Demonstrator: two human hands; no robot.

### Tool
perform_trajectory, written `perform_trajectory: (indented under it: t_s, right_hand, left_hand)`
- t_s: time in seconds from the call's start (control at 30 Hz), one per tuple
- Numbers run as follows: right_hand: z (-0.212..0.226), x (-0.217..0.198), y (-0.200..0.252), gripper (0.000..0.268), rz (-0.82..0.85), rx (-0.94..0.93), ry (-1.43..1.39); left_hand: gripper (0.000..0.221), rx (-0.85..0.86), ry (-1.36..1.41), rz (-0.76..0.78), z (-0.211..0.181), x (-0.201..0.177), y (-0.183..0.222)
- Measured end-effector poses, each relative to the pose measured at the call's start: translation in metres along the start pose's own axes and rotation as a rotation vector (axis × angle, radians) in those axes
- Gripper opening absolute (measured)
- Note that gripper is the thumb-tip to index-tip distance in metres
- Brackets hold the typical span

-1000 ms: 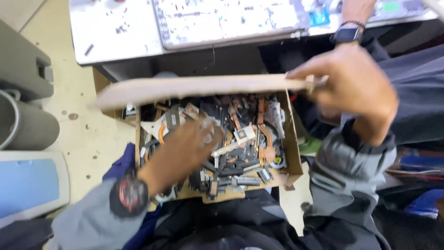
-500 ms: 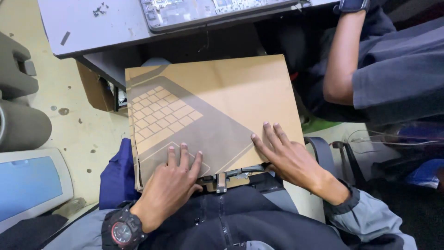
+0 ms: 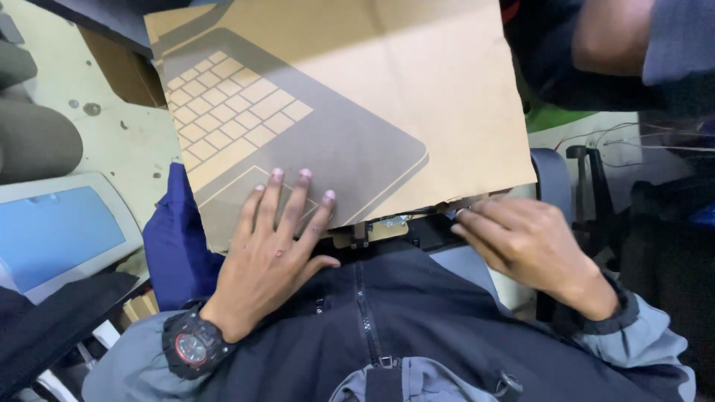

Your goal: Sorting and inspecting various laptop components like motherboards and heatsinks from a box

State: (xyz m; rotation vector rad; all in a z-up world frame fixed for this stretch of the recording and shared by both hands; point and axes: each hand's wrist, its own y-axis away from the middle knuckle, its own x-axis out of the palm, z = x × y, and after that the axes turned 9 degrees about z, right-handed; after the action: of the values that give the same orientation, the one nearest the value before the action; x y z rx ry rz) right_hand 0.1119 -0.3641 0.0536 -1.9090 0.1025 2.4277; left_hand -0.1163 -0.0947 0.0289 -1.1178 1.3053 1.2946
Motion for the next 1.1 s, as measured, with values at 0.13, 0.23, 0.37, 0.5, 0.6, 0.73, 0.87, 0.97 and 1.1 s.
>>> perform_trajectory:
  t_s: [0.13,0.23,0.37,0.5,0.6,0.73,0.87,0.97,1.1]
  right_hand:
    - [0.008,0.046,0.0,0.025,0.211,-0.059,-0.054]
    - [0.012,0.054,-0.007,0.025,0.218,-0.087,-0.093]
    - [0.006,0.059,-0.003,0.025,0.256,-0.038,-0.065]
    - [0.0,0.067,0.0,0.025,0.265,0.006,-0.036]
    - [-0.002,0.067,-0.001,0.029,0.292,0.017,-0.061]
    - [-0.004,0.065,-0.001,0.027,0.296,0.034,-0.09]
    - [-0.007,0.065,0.002,0.031,0.273,0.033,-0.087]
    - [-0.007,0.061,-0.001,0.029,0.25,0.023,-0.103]
    - [-0.006,0.064,0.0,0.026,0.183,0.015,-0.17]
  left_hand:
    - [0.08,0.159,-0.031,-0.019,-0.017,-0.002,-0.015]
    - [0.049,0.255,0.008,-0.108,-0.029,-0.012,-0.036]
    - [0.061,0.258,-0.137,-0.064,-0.039,-0.007,-0.054]
    - [0.08,0.273,-0.012,-0.033,-0.041,-0.001,-0.057]
    - [0.082,0.262,0.009,-0.023,-0.04,0.005,-0.056]
    - [0.091,0.273,0.029,-0.033,-0.042,0.005,-0.057]
    - [0.06,0.254,-0.027,-0.15,-0.043,0.003,-0.062]
    - [0.043,0.276,-0.071,-0.322,-0.043,0.012,-0.068]
    - [0.033,0.239,-0.014,-0.458,-0.051,0.039,-0.072]
